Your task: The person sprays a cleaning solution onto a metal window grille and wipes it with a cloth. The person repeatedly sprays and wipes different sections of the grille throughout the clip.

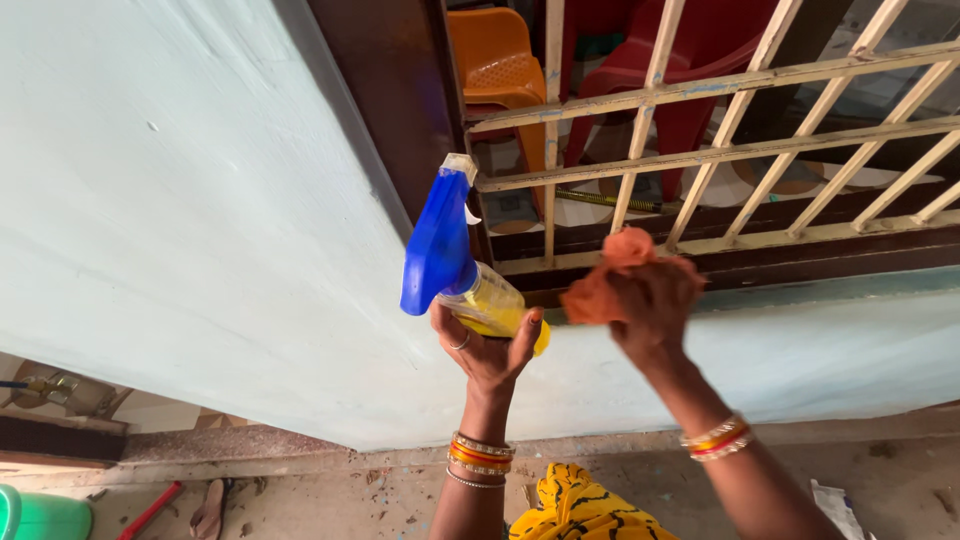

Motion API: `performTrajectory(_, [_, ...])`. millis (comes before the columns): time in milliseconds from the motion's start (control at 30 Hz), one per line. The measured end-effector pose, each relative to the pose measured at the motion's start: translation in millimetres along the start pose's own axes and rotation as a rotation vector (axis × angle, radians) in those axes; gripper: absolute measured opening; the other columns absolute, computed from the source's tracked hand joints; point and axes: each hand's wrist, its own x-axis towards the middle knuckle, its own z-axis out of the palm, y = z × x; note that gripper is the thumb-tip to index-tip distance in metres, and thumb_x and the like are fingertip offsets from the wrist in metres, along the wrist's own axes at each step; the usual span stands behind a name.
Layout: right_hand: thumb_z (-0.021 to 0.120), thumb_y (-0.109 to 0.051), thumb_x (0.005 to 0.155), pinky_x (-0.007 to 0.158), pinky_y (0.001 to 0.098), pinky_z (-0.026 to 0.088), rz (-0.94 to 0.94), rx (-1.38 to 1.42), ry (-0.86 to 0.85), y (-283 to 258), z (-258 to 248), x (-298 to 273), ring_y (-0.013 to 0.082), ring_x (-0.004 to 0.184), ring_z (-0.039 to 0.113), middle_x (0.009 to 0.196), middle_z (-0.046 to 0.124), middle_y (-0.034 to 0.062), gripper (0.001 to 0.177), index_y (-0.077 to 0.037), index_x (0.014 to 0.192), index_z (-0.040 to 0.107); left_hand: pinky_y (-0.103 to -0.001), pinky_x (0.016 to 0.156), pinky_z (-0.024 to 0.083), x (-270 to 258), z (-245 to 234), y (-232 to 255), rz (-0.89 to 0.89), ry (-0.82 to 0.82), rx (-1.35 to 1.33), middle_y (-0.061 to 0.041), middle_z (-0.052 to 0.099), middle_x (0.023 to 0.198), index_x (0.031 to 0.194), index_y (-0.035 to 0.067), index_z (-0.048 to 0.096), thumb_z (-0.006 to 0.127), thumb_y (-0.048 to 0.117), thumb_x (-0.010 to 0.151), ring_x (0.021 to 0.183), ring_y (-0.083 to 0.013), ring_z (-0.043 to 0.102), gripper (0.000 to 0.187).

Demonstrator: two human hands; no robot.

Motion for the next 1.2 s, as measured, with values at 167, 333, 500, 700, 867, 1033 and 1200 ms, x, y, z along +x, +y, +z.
performTrajectory(167, [0.087,-0.01,0.066,0.097,0.0532,0.036,-0.047,0.058,-0.105,-53,31,11,0.0323,0.117,0.051,0.124,0.056,0.008,0.055,-0.013,0.118,0.069,-0.046,0.103,0.051,2,7,-1,-0.001,0.023,0.021,-0.021,0.054,0.135,0.153,0.001,0.028,0.089,0.044,0.08,0.118,-0.0321,0.06,0.104])
performTrajectory(333, [0.089,-0.018,0.06,0.098,0.0497,0.037,-0.137,0.126,-0.157,-18,8,20,0.0275,0.114,0.053,0.124,0.059,0.0031,0.063,-0.02,0.12,0.07,-0.047,0.101,0.051,11,11,7,0.05,0.025,0.043,-0.021,0.055,0.133,0.154,0.007,0.026,0.089,0.044,0.081,0.116,-0.0345,0.06,0.103])
performTrajectory(500, [0.099,-0.031,0.066,0.092,0.0487,0.036,-0.111,0.014,-0.038,46,-37,12,0.026,0.11,0.051,0.121,0.058,0.0061,0.062,-0.013,0.116,0.069,-0.047,0.091,0.05,16,19,20,0.144,0.036,0.187,-0.018,0.057,0.125,0.155,0.013,0.025,0.089,0.048,0.078,0.106,-0.0357,0.058,0.106])
performTrajectory(700, [0.087,-0.011,0.059,0.101,0.0504,0.035,0.151,0.017,-0.198,-3,-1,10,0.0291,0.117,0.054,0.117,0.062,0.0059,0.058,-0.012,0.114,0.07,-0.051,0.093,0.05,17,19,25,0.173,0.053,0.248,-0.019,0.058,0.122,0.156,0.016,0.026,0.084,0.047,0.076,0.103,-0.0371,0.06,0.104])
performTrajectory(867, [0.086,-0.011,0.064,0.098,0.0474,0.038,-0.023,0.11,-0.178,-24,25,9,0.0274,0.113,0.056,0.116,0.065,0.0031,0.054,-0.015,0.115,0.071,-0.049,0.098,0.047,2,23,19,0.212,0.07,0.152,-0.019,0.047,0.136,0.157,0.009,0.011,0.085,0.043,0.086,0.114,-0.0326,0.053,0.108])
performTrajectory(1033, [0.089,-0.021,0.068,0.095,0.0445,0.042,-0.107,0.189,-0.059,43,-12,4,0.0222,0.11,0.057,0.117,0.062,0.0003,0.05,-0.013,0.114,0.073,-0.048,0.102,0.046,-23,39,22,0.053,0.066,0.107,-0.018,0.039,0.138,0.153,0.006,0.013,0.089,0.041,0.082,0.121,-0.0287,0.048,0.109])
performTrajectory(1200, [0.097,-0.043,0.067,0.096,0.0455,0.041,0.029,0.039,0.059,90,-54,-2,0.0273,0.113,0.051,0.121,0.055,0.0107,0.067,-0.003,0.11,0.067,-0.049,0.102,0.047,-28,59,39,0.074,0.066,0.087,-0.018,0.041,0.138,0.153,0.008,0.014,0.091,0.044,0.078,0.121,-0.0313,0.051,0.113])
